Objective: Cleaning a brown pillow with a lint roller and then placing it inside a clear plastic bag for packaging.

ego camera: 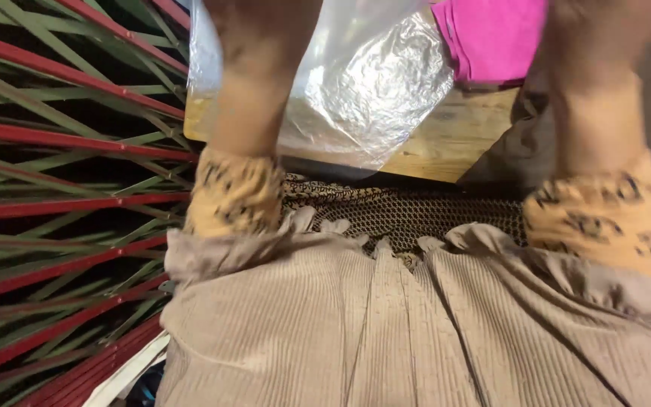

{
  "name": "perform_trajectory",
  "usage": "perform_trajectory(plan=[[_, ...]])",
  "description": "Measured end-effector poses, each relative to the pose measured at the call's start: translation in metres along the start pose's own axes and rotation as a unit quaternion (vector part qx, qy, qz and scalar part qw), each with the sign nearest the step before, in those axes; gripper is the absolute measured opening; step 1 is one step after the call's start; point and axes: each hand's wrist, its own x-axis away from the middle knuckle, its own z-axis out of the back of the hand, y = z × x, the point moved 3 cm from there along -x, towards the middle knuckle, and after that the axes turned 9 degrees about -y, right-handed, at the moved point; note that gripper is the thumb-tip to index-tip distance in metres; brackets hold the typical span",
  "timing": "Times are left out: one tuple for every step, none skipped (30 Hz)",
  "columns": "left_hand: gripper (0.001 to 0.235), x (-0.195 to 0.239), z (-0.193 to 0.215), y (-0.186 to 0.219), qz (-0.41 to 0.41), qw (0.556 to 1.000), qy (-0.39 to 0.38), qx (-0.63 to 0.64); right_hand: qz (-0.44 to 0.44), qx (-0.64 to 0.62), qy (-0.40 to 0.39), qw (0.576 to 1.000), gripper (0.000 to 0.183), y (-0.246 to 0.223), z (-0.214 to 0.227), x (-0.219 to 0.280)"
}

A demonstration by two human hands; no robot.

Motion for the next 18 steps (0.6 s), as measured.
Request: perform_trajectory(plan=[[0.013,-0.004,0.023,0.0,-0.015,0.999,0.036,-0.005,0.0,-0.004,0.042,0.999,0.032,-0.022,0.024,-0.004],[0.015,-0.01,0.048,0.003,-0.031,0.997,0.072,-0.011,0.001,-0.008,0.085,0.996,0.031,-0.043,0.053,-0.01],[0.017,-0.014,0.064,-0.003,-0.046,0.993,0.108,-0.018,0.005,-0.005,0.089,0.996,0.031,-0.057,0.066,-0.011],[0.019,-0.014,0.077,-0.002,-0.06,0.988,0.143,-0.026,0.087,-0.01,0.121,0.989,0.03,-0.075,0.079,-0.009],[0.021,-0.011,0.088,0.006,-0.074,0.981,0.174,-0.031,0.167,-0.022,0.151,0.974,0.032,-0.095,0.093,-0.004],[0.021,0.002,0.072,0.004,-0.072,0.981,0.176,-0.031,0.169,-0.02,0.15,0.974,0.032,-0.093,0.084,-0.002],[0.016,0.012,0.051,0.001,-0.066,0.992,0.093,-0.049,0.172,0.021,0.124,0.977,0.019,-0.092,0.074,0.0],[0.013,0.024,0.029,-0.001,-0.063,0.996,0.009,-0.068,0.173,0.063,0.097,0.978,0.012,-0.09,0.063,0.003],[0.013,0.029,0.002,-0.003,-0.064,0.996,0.009,-0.068,0.172,0.063,0.097,0.978,0.012,-0.083,0.047,0.013],[0.021,0.035,-0.037,-0.008,-0.033,0.977,-0.202,-0.06,0.117,0.101,-0.024,0.988,0.019,-0.074,0.024,0.022],[0.033,0.047,-0.073,-0.015,0.001,0.913,-0.403,-0.052,0.065,0.136,-0.144,0.978,0.028,-0.064,0.0,0.029],[0.033,0.048,-0.087,-0.014,0.004,0.914,-0.403,-0.054,0.067,0.135,-0.143,0.978,0.028,-0.057,-0.019,0.032],[0.03,0.05,-0.107,-0.014,-0.002,0.863,-0.503,-0.053,0.025,0.145,-0.254,0.956,0.034,-0.046,-0.043,0.035],[0.027,0.052,-0.125,-0.013,-0.007,0.801,-0.597,-0.051,-0.02,0.153,-0.361,0.92,0.041,-0.034,-0.066,0.039],[0.027,0.068,-0.162,-0.022,-0.008,0.804,-0.593,-0.052,-0.021,0.157,-0.357,0.921,0.041,-0.03,-0.075,0.043],[0.026,0.079,-0.197,-0.032,0.012,0.843,-0.538,-0.007,0.003,0.189,-0.295,0.937,0.032,-0.028,-0.08,0.045],[0.025,0.092,-0.233,-0.04,0.032,0.875,-0.482,0.039,0.027,0.218,-0.234,0.947,0.027,-0.025,-0.087,0.049],[0.025,0.08,-0.223,-0.034,0.03,0.876,-0.48,0.039,0.026,0.22,-0.232,0.947,0.027,-0.021,-0.094,0.05]])
